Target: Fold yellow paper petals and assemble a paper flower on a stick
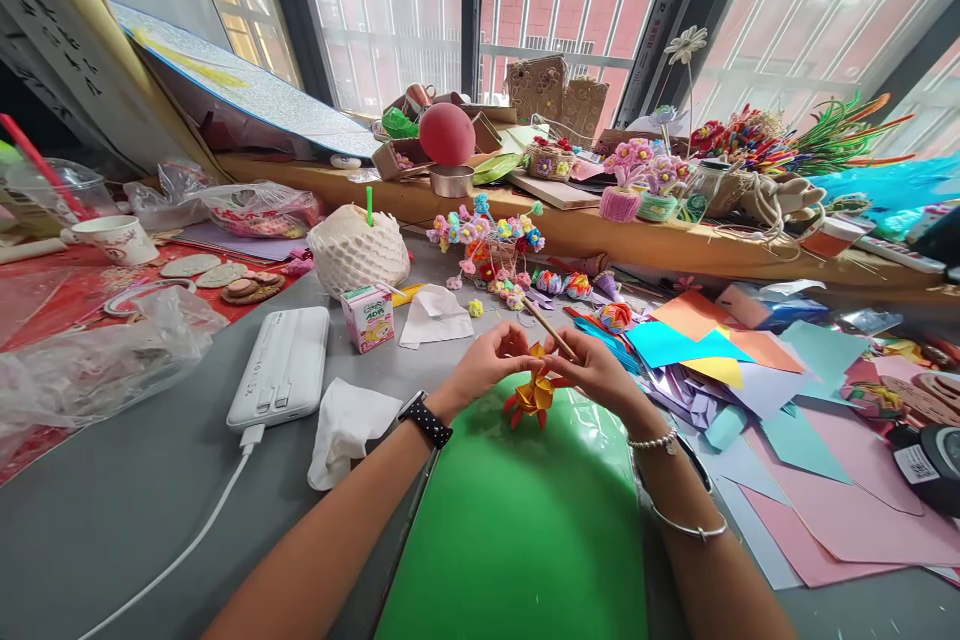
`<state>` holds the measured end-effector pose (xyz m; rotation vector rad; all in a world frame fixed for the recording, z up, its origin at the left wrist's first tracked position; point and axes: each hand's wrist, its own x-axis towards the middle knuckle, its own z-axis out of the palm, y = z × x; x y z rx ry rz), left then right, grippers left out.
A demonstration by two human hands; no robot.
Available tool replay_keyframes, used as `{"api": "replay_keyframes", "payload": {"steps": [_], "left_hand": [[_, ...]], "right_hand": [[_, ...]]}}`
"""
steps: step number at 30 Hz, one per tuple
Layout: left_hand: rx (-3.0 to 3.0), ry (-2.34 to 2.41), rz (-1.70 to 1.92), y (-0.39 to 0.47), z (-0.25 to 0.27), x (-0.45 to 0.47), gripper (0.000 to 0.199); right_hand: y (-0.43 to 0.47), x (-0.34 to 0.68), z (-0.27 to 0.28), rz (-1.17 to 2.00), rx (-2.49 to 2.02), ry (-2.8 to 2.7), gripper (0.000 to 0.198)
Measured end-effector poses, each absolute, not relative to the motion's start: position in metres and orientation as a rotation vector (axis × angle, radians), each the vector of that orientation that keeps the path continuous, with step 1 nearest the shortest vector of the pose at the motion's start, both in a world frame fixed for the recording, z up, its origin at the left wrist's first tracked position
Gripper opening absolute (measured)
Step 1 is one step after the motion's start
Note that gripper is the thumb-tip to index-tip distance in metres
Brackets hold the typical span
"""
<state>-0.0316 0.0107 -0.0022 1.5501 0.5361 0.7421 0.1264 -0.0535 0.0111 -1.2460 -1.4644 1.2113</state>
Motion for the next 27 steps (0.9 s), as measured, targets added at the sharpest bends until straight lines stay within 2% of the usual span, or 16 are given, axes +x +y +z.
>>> {"api": "replay_keyframes", "payload": {"steps": [19,27], "left_hand": [[1.616,0.632,0.682,0.0103,0.0038,-0.0335,0.024],[1.549,0.541,0.544,0.0159,0.0033,-0.0382,0.026]], "right_hand": [[-0.0529,0.1249,0.0092,1.193,-1.266,-1.483,0.027],[-0.0529,0.1267,0.0095,1.205,-1.311,-1.473,0.028]]}}
